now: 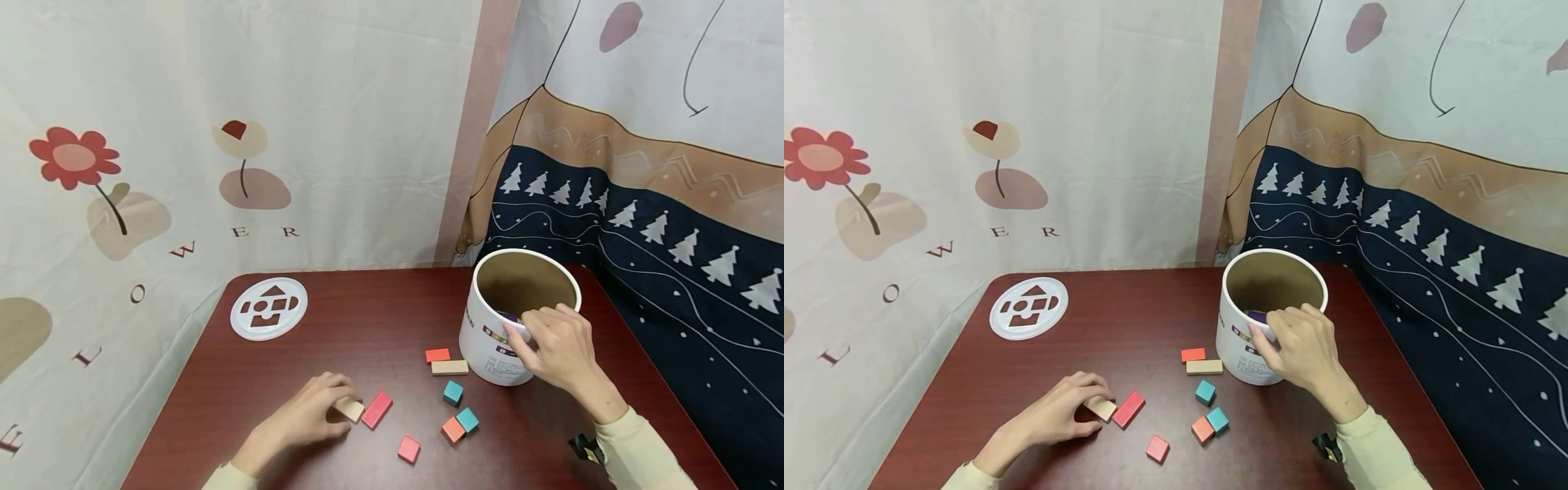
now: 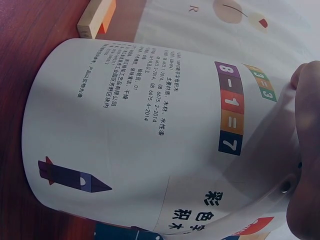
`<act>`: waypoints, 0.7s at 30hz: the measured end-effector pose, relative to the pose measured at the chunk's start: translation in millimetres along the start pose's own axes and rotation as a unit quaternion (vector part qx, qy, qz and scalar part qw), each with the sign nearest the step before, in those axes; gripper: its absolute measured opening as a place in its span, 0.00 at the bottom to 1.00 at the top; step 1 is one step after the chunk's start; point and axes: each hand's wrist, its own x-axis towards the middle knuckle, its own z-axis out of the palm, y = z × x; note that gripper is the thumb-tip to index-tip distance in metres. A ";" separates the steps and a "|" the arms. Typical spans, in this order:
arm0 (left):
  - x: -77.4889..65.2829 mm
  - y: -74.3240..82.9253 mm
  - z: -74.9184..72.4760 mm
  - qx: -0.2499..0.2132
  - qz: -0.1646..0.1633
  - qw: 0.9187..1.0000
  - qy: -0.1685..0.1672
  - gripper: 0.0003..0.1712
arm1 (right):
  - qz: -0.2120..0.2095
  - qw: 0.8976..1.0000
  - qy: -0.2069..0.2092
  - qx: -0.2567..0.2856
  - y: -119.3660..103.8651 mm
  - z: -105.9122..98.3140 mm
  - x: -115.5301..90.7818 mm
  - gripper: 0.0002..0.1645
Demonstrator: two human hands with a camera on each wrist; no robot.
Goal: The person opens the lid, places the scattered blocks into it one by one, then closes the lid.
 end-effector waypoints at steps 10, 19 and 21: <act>-2.1 -0.1 1.9 0.015 -0.008 1.000 0.003 0.19 | -0.001 1.000 0.001 0.001 -0.3 0.0 0.8 0.28; -3.5 1.0 2.5 0.012 -0.025 1.000 -0.003 0.14 | 0.004 1.000 -0.003 0.000 -0.8 -0.5 0.5 0.28; -3.6 0.8 3.2 0.005 -0.028 1.000 -0.001 0.13 | 0.004 1.000 -0.003 0.000 -0.9 -0.5 0.6 0.28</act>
